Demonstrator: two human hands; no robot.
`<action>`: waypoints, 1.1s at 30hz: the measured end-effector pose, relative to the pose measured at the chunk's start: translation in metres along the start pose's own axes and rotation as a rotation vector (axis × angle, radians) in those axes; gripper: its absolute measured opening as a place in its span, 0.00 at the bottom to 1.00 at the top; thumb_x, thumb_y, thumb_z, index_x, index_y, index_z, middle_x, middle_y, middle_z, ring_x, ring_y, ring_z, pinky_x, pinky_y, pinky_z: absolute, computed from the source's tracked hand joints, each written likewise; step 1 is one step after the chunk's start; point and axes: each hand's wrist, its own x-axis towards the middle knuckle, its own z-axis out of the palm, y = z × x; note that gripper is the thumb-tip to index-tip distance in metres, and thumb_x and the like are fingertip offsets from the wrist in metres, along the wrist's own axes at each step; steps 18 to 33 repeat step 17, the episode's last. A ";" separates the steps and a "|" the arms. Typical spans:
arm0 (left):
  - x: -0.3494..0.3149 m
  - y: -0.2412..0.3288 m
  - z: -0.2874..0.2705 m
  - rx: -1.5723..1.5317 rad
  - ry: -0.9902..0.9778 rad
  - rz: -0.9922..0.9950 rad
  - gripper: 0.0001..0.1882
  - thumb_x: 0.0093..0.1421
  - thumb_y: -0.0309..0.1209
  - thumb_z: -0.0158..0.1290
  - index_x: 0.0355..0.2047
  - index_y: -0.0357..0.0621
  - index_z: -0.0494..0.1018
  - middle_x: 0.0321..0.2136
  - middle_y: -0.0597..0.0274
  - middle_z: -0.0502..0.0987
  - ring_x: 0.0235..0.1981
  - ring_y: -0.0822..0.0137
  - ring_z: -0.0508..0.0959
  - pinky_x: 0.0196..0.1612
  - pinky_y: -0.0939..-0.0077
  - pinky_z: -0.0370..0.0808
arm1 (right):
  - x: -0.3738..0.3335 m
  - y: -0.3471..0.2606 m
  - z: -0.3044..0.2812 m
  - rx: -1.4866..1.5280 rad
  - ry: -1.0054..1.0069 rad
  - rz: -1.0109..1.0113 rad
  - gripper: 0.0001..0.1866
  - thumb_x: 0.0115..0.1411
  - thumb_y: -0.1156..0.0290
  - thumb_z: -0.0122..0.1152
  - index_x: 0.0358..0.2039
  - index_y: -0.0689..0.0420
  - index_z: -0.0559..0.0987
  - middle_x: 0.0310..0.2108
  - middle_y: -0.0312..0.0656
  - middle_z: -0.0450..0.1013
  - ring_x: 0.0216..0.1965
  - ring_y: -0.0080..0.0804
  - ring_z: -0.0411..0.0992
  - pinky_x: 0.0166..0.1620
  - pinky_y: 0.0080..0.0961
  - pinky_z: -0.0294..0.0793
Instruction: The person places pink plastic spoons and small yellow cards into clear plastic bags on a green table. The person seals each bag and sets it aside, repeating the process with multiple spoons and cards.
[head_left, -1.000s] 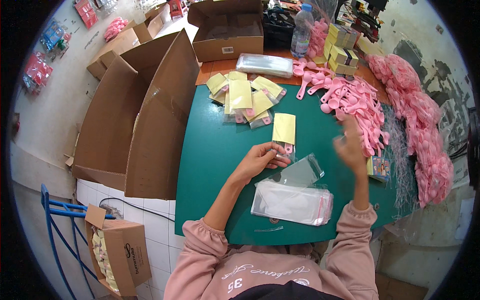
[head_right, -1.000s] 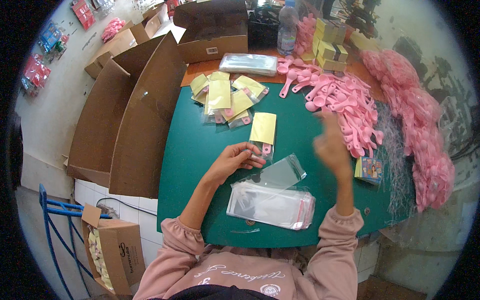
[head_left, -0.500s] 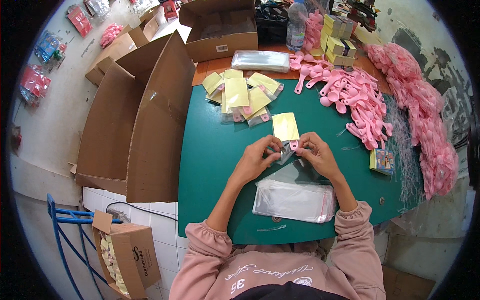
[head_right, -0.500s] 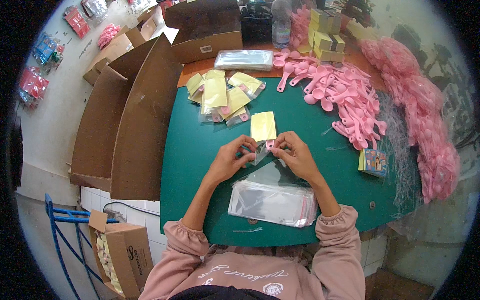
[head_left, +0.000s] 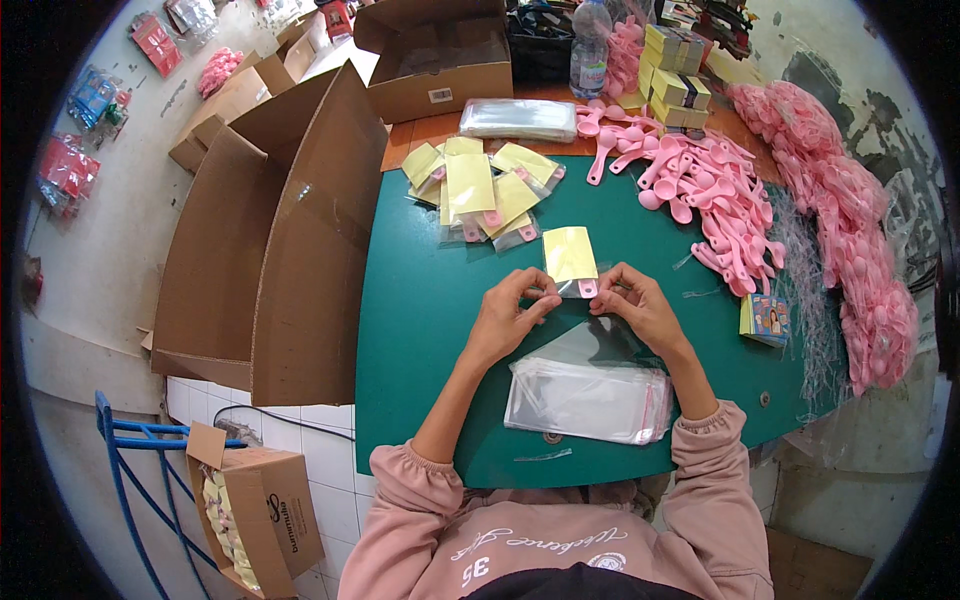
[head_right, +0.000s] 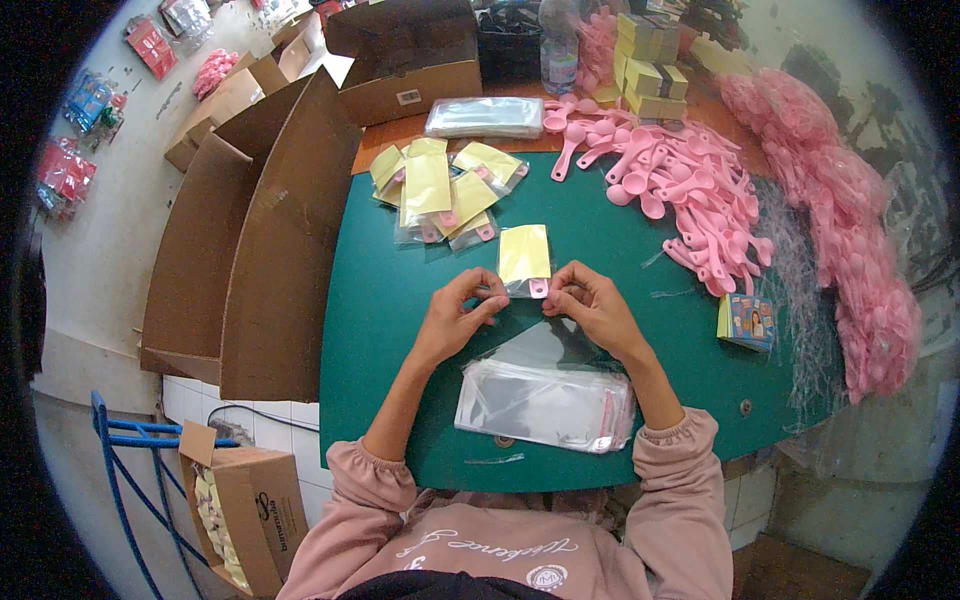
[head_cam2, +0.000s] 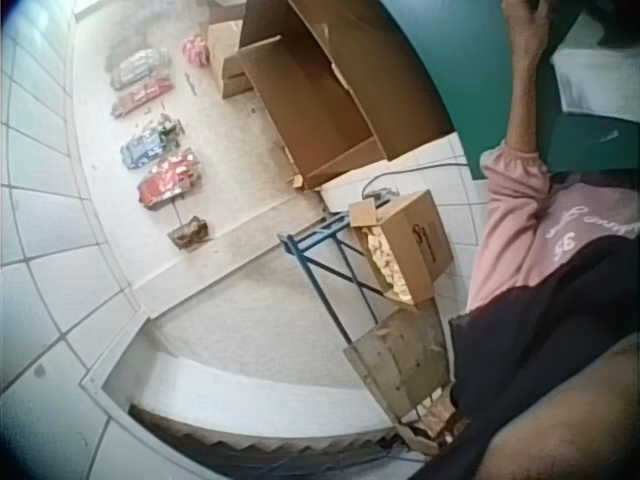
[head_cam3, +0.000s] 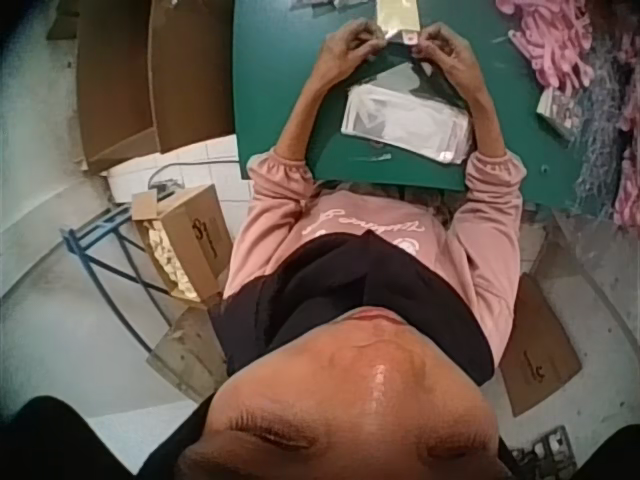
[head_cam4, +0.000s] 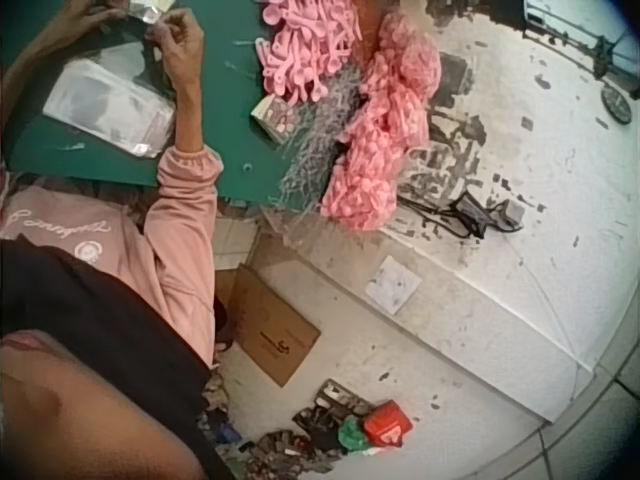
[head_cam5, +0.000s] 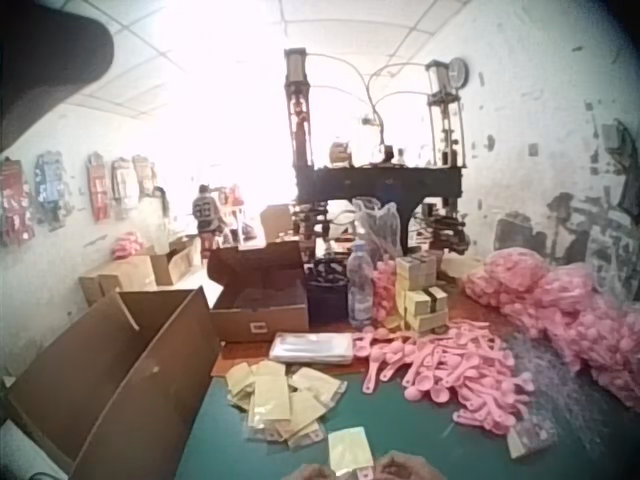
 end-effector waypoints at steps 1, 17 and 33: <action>0.000 -0.002 0.000 -0.038 -0.022 -0.032 0.07 0.52 0.28 0.54 0.29 0.37 0.69 0.28 0.60 0.72 0.30 0.71 0.75 0.26 0.80 0.74 | 0.000 0.003 0.000 -0.024 0.015 0.010 0.04 0.57 0.75 0.51 0.31 0.62 0.68 0.28 0.35 0.67 0.30 0.20 0.69 0.37 0.18 0.72; 0.000 -0.011 0.011 -0.031 0.095 -0.160 0.19 0.53 0.29 0.54 0.44 0.40 0.63 0.31 0.58 0.75 0.28 0.75 0.76 0.29 0.80 0.75 | 0.008 0.026 0.007 -0.117 0.273 -0.035 0.09 0.55 0.75 0.54 0.34 0.62 0.66 0.23 0.39 0.70 0.21 0.20 0.70 0.23 0.14 0.72; 0.000 -0.011 0.011 -0.031 0.095 -0.160 0.19 0.53 0.29 0.54 0.44 0.40 0.63 0.31 0.58 0.75 0.28 0.75 0.76 0.29 0.80 0.75 | 0.008 0.026 0.007 -0.117 0.273 -0.035 0.09 0.55 0.75 0.54 0.34 0.62 0.66 0.23 0.39 0.70 0.21 0.20 0.70 0.23 0.14 0.72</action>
